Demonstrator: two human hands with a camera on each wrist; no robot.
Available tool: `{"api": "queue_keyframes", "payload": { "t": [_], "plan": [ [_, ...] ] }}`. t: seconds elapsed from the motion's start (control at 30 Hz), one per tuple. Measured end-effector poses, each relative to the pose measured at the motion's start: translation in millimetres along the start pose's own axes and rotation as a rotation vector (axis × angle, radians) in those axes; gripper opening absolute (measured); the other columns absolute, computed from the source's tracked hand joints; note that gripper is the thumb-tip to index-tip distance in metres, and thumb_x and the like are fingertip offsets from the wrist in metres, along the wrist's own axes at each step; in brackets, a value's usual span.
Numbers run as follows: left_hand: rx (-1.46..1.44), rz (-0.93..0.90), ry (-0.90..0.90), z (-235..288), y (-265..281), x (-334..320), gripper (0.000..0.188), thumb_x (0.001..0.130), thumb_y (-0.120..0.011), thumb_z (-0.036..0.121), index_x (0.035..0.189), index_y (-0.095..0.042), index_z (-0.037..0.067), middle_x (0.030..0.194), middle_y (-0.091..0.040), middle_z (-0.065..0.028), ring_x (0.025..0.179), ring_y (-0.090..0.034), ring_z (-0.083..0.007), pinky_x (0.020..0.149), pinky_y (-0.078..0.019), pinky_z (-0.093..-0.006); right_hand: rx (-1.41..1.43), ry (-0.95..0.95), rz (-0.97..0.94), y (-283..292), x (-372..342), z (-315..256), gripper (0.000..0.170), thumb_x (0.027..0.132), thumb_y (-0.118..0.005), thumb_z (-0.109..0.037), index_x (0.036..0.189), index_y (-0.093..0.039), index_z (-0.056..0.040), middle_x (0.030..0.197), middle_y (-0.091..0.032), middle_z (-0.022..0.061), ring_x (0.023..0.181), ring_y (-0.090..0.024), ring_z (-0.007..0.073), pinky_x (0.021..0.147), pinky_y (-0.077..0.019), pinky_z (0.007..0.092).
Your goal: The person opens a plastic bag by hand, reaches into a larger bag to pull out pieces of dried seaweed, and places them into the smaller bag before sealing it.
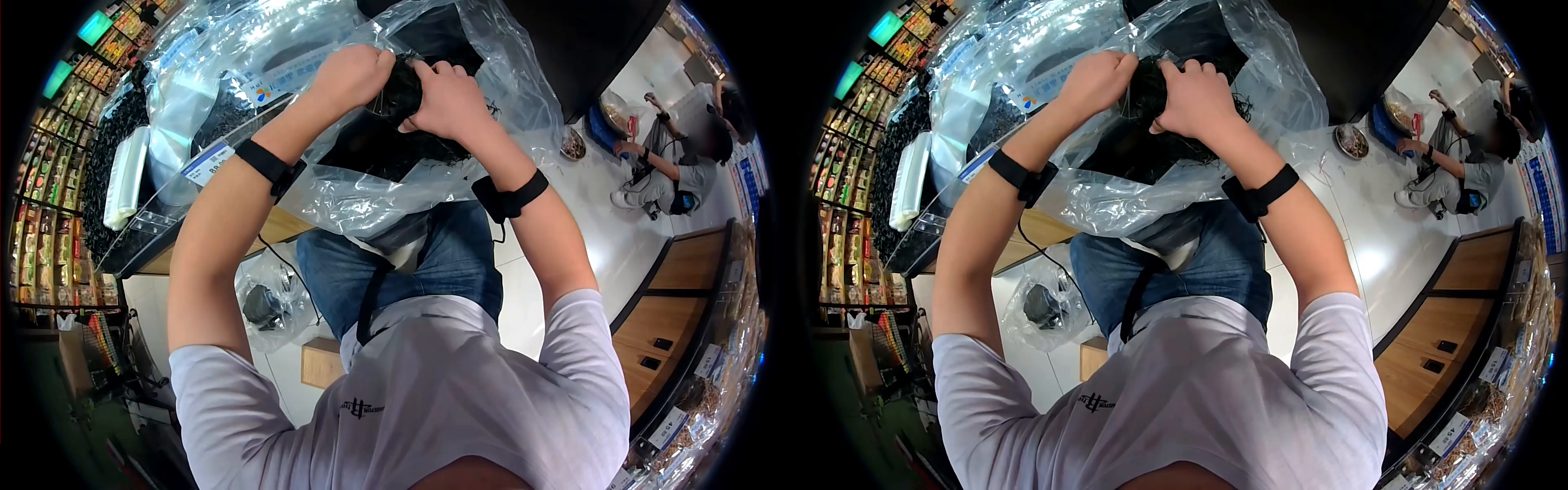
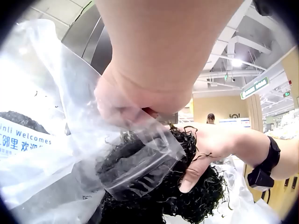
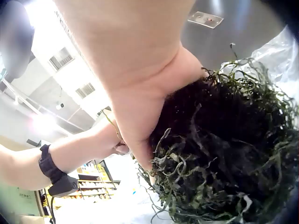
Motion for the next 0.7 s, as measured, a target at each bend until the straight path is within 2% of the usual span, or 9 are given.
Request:
{"api": "queue_keyframes", "payload": {
  "t": [0.07, 0.23, 0.3, 0.37, 0.4, 0.47, 0.53, 0.57, 0.7],
  "plan": [
    [0.011, 0.027, -0.016, -2, -6, 2, 0.047, 0.097, -0.041, 0.035, 0.084, -0.067, -0.001, 0.083, -0.067, -0.0255, 0.085, -0.063, -0.0478, 0.079, -0.0492, -0.0527, -0.008, 0.008, -0.020, 1, 0, -2, 0.101, 0.057, -0.091, -0.048, 0.143, -0.052, -0.0123, 0.125, -0.062, 0.0188, 0.118, -0.057, 0.0397, 0.100, -0.0488, 0.0476],
    [0.099, -0.100, -0.066, 17, -10, -4, 0.046, 0.096, -0.040, 0.033, 0.083, -0.072, 0.003, 0.087, -0.070, -0.0231, 0.086, -0.067, -0.0453, 0.080, -0.0534, -0.0528, -0.024, 0.008, -0.098, 0, 5, -1, 0.100, 0.058, -0.090, -0.047, 0.143, -0.052, -0.0109, 0.124, -0.062, 0.0197, 0.117, -0.058, 0.0417, 0.100, -0.0499, 0.0466],
    [0.123, -0.085, -0.068, 23, -10, -8, 0.045, 0.094, -0.043, 0.034, 0.078, -0.072, 0.003, 0.082, -0.071, -0.0217, 0.082, -0.068, -0.0434, 0.077, -0.0551, -0.0511, 0.052, -0.039, -0.098, -3, 8, 2, 0.097, 0.058, -0.090, -0.047, 0.141, -0.054, -0.0090, 0.125, -0.062, 0.0218, 0.117, -0.058, 0.0431, 0.100, -0.0500, 0.0471],
    [0.235, -0.213, -0.098, 32, -2, -13, 0.041, 0.091, -0.048, 0.032, 0.073, -0.071, 0.003, 0.079, -0.070, -0.0208, 0.078, -0.069, -0.0410, 0.073, -0.0562, -0.0500, 0.033, -0.074, -0.121, -5, 10, 6, 0.106, 0.060, -0.088, -0.051, 0.148, -0.047, -0.0101, 0.127, -0.062, 0.0245, 0.117, -0.058, 0.0440, 0.101, -0.0497, 0.0473],
    [0.309, -0.142, -0.180, 33, -4, -15, 0.037, 0.089, -0.053, 0.030, 0.069, -0.070, 0.004, 0.075, -0.070, -0.0196, 0.073, -0.070, -0.0387, 0.068, -0.0567, -0.0486, 0.052, -0.111, -0.104, -5, 8, 3, 0.109, 0.061, -0.088, -0.054, 0.151, -0.044, -0.0098, 0.128, -0.060, 0.0245, 0.118, -0.058, 0.0441, 0.100, -0.0498, 0.0476],
    [0.327, -0.121, -0.162, 33, -8, -18, 0.035, 0.088, -0.054, 0.029, 0.069, -0.071, 0.005, 0.074, -0.070, -0.0190, 0.071, -0.070, -0.0381, 0.067, -0.0568, -0.0479, 0.071, -0.148, -0.089, -7, 6, 4, 0.112, 0.063, -0.087, -0.056, 0.153, -0.040, -0.0095, 0.130, -0.058, 0.0245, 0.119, -0.057, 0.0441, 0.100, -0.0499, 0.0480],
    [0.348, -0.097, -0.140, 37, -7, -20, 0.033, 0.087, -0.055, 0.029, 0.069, -0.071, 0.006, 0.072, -0.070, -0.0185, 0.070, -0.070, -0.0375, 0.066, -0.0570, -0.0472, 0.052, -0.150, -0.082, -11, 5, 5, 0.118, 0.064, -0.086, -0.058, 0.160, -0.030, -0.0173, 0.130, -0.058, 0.0243, 0.118, -0.057, 0.0429, 0.099, -0.0497, 0.0474],
    [0.363, -0.103, -0.150, 40, -7, -21, 0.033, 0.087, -0.055, 0.028, 0.069, -0.071, 0.006, 0.071, -0.070, -0.0181, 0.068, -0.070, -0.0368, 0.064, -0.0569, -0.0466, 0.050, -0.148, -0.085, -13, 4, 5, 0.118, 0.064, -0.086, -0.058, 0.160, -0.030, -0.0173, 0.130, -0.058, 0.0243, 0.118, -0.057, 0.0429, 0.099, -0.0497, 0.0474],
    [0.343, -0.040, -0.180, 50, -18, -18, 0.033, 0.087, -0.053, 0.026, 0.068, -0.070, 0.005, 0.069, -0.070, -0.0178, 0.065, -0.070, -0.0354, 0.061, -0.0568, -0.0451, -0.091, -0.090, -0.097, -7, -3, -8, 0.109, 0.072, -0.080, -0.057, 0.161, -0.025, -0.0286, 0.127, -0.057, 0.0235, 0.115, -0.056, 0.0410, 0.097, -0.0490, 0.0457]
  ]
}}
Point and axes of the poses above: each hand's wrist, its own x-axis towards the middle knuckle, its own y-axis out of the back of the hand, z = x × y, the point moved 1 cm from there along x, towards the middle knuckle
